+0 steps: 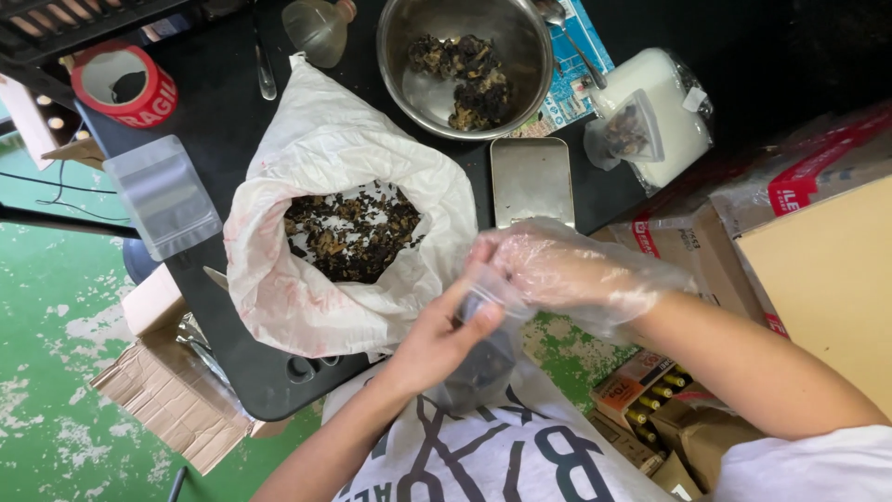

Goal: The person repeatedly scoops dark dried food from a large white bag into small clear plastic bags, places each bag on a digital scale to check weight, and then sets the filled bags aside. The process is repeated multiple times throughout the clip.

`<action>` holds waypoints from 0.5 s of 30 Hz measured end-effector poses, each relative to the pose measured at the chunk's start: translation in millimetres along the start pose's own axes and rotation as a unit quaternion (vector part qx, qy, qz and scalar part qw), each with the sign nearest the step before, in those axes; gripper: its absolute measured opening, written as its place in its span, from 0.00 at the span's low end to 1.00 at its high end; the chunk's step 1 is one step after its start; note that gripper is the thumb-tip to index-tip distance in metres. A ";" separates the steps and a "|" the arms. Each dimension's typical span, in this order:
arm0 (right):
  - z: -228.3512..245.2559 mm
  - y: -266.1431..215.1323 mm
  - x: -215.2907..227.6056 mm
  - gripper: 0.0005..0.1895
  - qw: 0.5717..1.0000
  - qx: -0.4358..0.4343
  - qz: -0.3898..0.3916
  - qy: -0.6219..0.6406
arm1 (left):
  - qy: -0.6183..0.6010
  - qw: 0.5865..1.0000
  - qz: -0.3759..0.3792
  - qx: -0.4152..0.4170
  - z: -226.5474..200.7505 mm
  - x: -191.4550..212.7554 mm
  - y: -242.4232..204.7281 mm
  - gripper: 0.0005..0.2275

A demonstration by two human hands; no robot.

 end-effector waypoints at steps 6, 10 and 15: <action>-8.2 -17.1 27.9 0.16 0.998 0.044 -0.046 -0.009 | -0.005 0.995 -0.102 0.016 25.1 13.4 -7.4 0.08; -1.6 -11.1 28.0 0.15 0.995 0.071 -0.066 -0.011 | -0.010 0.994 -0.107 0.008 21.7 17.6 -7.1 0.09; 4.3 0.9 12.6 0.12 0.991 0.081 -0.039 -0.098 | -0.036 0.994 -0.093 0.040 43.3 12.8 -16.5 0.07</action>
Point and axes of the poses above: each hand's wrist, its own y-axis towards the middle knuckle, its own x-axis out of the back of the hand, z = x × y, the point moved 6 cm from there along y, towards the middle knuckle, and after that the axes turned 4 degrees about -x, right-handed, at the moved point
